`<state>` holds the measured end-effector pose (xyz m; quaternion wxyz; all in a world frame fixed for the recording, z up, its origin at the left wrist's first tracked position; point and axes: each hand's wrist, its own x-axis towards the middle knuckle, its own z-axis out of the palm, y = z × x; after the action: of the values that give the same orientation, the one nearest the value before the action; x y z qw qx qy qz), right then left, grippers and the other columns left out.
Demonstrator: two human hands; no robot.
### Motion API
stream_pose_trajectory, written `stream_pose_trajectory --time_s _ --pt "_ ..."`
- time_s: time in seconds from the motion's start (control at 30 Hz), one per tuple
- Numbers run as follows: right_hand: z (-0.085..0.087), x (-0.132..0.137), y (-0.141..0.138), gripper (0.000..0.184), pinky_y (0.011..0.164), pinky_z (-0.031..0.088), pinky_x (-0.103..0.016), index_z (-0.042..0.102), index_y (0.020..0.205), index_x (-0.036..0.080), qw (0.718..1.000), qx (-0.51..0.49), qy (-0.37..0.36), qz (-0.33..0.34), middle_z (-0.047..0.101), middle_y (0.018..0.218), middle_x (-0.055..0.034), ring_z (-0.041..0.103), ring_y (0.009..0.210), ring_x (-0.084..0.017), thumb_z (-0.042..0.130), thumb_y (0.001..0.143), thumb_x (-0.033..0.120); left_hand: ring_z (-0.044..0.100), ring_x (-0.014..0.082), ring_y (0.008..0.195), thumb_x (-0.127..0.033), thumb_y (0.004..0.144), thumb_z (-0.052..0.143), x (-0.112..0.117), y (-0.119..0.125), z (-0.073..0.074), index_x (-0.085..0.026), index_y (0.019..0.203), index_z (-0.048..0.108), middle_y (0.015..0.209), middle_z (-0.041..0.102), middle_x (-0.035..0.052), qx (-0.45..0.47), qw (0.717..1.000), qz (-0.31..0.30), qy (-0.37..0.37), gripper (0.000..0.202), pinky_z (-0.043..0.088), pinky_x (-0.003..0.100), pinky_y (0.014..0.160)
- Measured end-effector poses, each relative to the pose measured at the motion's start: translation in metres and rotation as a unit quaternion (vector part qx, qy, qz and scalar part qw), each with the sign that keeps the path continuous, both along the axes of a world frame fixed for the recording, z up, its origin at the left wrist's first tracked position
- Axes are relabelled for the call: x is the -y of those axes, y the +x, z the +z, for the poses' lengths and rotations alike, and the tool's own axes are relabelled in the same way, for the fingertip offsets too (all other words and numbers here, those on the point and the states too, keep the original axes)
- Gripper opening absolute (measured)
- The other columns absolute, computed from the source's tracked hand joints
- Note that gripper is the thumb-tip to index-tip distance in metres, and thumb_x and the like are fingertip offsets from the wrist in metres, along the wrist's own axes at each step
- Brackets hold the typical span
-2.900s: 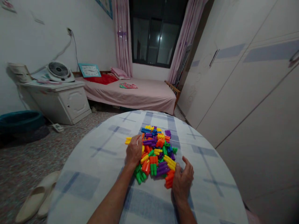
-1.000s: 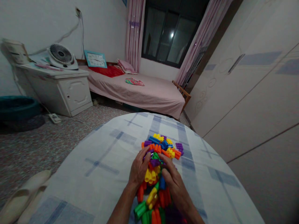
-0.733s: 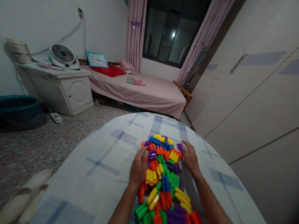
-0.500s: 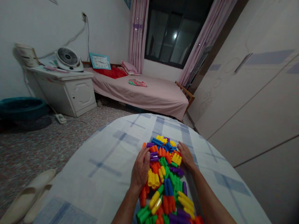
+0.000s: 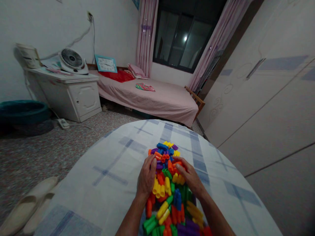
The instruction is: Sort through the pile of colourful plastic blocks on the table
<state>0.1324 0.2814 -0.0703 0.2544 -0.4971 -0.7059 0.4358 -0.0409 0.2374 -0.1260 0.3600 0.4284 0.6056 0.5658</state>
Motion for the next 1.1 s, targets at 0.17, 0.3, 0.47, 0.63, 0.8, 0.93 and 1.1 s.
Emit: stream_pose_trajectory --time_s 0.17,0.3,0.47,0.63,0.8,0.93,1.1 --pt "0.024 0.027 -0.017 0.041 0.103 0.041 -0.027 0.059 0.118 0.023 0.988 0.02 0.063 0.142 0.057 0.124 -0.0037 0.053 0.115 -0.014 0.046 0.088 0.046 0.047 0.0146 0.126 -0.053 0.091 0.029 0.003 -0.001 0.005 -0.018 0.121 0.056 0.132 0.052 0.0073 0.025 1.0 0.003 0.016 0.054 0.032 0.034 0.117" --pt "0.021 -0.015 -0.023 0.041 0.106 0.039 -0.03 0.061 0.113 0.023 0.987 0.022 0.15 0.046 0.058 0.121 -0.0039 0.053 0.115 -0.014 0.039 0.09 0.049 0.048 0.0143 0.124 -0.052 0.091 0.029 0.005 -0.002 0.007 -0.019 0.118 0.058 0.129 0.055 0.0067 0.024 0.999 0.021 0.003 0.051 0.032 0.033 0.116" --pt "-0.01 -0.105 -0.032 0.048 0.115 0.03 -0.039 0.056 0.125 0.019 0.974 0.175 0.142 -0.021 0.048 0.135 -0.0084 0.042 0.129 -0.019 0.035 0.09 0.043 0.045 0.0139 0.128 -0.052 0.091 0.028 0.002 -0.002 0.003 -0.021 0.122 0.056 0.133 0.051 0.006 -0.002 0.999 0.051 0.003 0.053 0.03 0.034 0.119" --pt "-0.038 -0.14 -0.045 0.054 0.116 0.027 -0.04 0.049 0.134 0.018 0.968 0.234 0.086 0.023 0.044 0.142 -0.0077 0.037 0.135 -0.02 0.031 0.091 0.046 0.029 0.0144 0.14 -0.053 0.091 0.028 0.001 -0.002 -0.004 -0.024 0.136 0.045 0.147 0.038 0.002 -0.026 0.996 0.082 -0.016 0.056 0.019 0.037 0.124" --pt "-0.037 -0.124 -0.044 0.049 0.108 0.035 -0.036 0.059 0.122 0.019 0.968 0.223 0.089 0.066 0.057 0.126 -0.0071 0.051 0.118 -0.019 0.04 0.087 0.048 0.021 0.014 0.145 -0.054 0.091 0.027 0.002 -0.002 -0.002 -0.027 0.14 0.039 0.152 0.03 -0.0012 -0.018 0.997 0.063 -0.026 0.058 0.013 0.037 0.126" --pt "-0.022 -0.097 -0.035 0.045 0.096 0.042 -0.033 0.066 0.105 0.016 0.979 0.16 0.041 0.121 0.065 0.108 -0.0058 0.057 0.101 -0.017 0.042 0.085 0.049 0.027 0.0132 0.142 -0.054 0.091 0.028 0.001 -0.003 0.001 -0.022 0.14 0.04 0.15 0.033 0.0019 0.007 0.999 0.05 -0.016 0.06 0.018 0.034 0.125" --pt "0.001 -0.05 -0.022 0.046 0.096 0.042 -0.03 0.063 0.109 0.018 0.986 0.076 -0.012 0.145 0.063 0.112 -0.0035 0.056 0.104 -0.017 0.046 0.084 0.052 0.037 0.0142 0.138 -0.054 0.091 0.027 0.002 -0.004 0.002 -0.021 0.136 0.046 0.145 0.041 0.0046 0.025 0.999 0.038 -0.027 0.059 0.025 0.033 0.122"
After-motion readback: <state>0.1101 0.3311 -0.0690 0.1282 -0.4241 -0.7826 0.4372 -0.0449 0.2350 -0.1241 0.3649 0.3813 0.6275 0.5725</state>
